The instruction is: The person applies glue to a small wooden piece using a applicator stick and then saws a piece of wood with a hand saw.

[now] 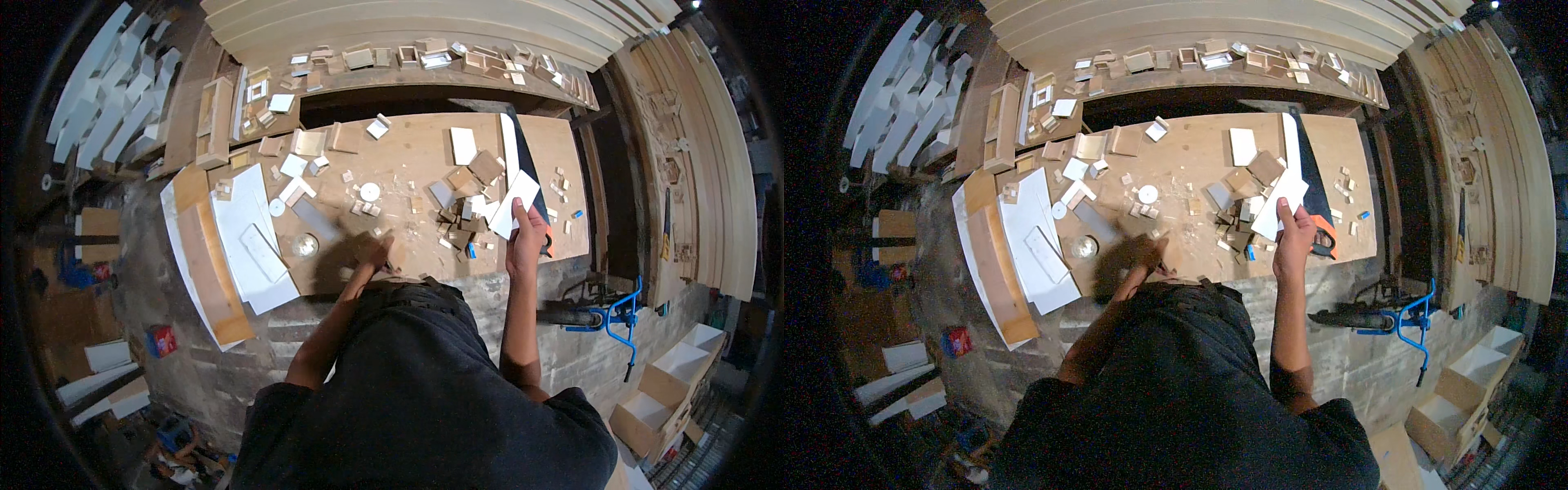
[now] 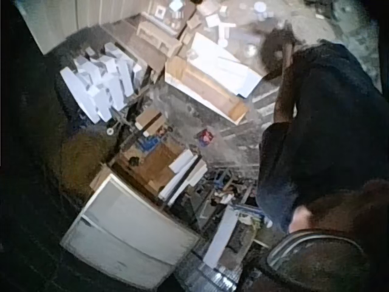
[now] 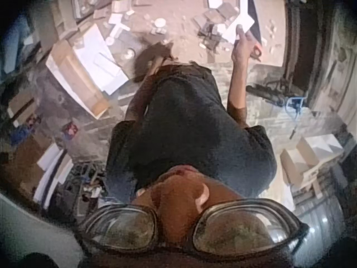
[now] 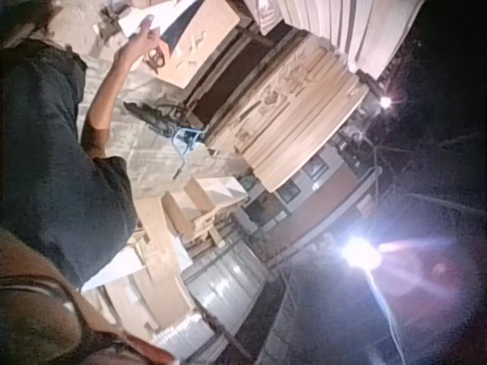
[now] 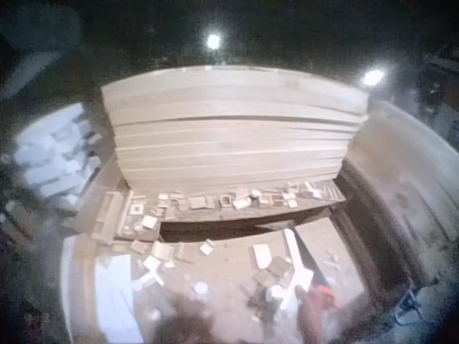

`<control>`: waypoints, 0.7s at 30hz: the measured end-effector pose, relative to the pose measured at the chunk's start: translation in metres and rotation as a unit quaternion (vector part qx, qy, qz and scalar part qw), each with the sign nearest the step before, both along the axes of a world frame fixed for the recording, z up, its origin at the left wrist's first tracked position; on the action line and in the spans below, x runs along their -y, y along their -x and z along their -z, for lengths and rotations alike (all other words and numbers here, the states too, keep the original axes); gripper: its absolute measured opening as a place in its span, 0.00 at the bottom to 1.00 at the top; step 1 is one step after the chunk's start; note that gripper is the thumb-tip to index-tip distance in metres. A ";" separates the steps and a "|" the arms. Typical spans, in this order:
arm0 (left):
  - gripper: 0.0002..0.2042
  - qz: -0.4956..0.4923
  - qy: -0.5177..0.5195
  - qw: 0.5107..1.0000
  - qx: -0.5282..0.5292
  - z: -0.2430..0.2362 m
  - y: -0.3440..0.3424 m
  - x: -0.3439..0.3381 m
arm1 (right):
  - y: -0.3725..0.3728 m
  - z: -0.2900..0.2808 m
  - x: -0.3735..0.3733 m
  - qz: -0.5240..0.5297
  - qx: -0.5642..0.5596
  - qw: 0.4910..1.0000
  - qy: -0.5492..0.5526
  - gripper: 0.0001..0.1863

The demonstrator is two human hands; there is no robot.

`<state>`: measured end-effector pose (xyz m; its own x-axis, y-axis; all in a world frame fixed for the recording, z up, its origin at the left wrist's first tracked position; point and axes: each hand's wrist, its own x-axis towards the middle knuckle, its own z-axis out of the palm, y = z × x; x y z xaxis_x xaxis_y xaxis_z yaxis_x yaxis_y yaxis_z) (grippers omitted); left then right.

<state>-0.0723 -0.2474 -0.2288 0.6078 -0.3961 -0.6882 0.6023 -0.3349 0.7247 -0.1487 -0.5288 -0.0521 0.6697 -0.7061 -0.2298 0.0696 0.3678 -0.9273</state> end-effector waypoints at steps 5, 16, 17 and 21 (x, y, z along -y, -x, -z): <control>0.26 0.121 -0.144 0.973 0.134 0.015 -0.037 0.044 | 0.029 0.018 0.015 0.033 -0.028 0.999 -0.007 0.10; 0.20 0.104 -0.257 0.872 0.403 -0.030 -0.064 0.055 | 0.056 0.026 0.030 0.053 -0.059 0.996 -0.034 0.12; 0.17 -0.041 0.012 0.896 0.443 -0.040 -0.066 0.042 | 0.054 0.028 0.033 0.048 -0.056 0.997 -0.035 0.12; 0.13 -0.149 0.125 0.786 0.586 -0.315 -0.020 0.017 | 0.055 0.054 0.057 0.052 -0.078 0.996 0.007 0.13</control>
<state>-0.0525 -0.2648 0.0865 0.8580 -0.1500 0.4913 -0.5042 -0.0634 0.8612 -0.2037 -0.5858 -0.1059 0.5493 -0.7741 -0.3148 -0.0395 0.3522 -0.9351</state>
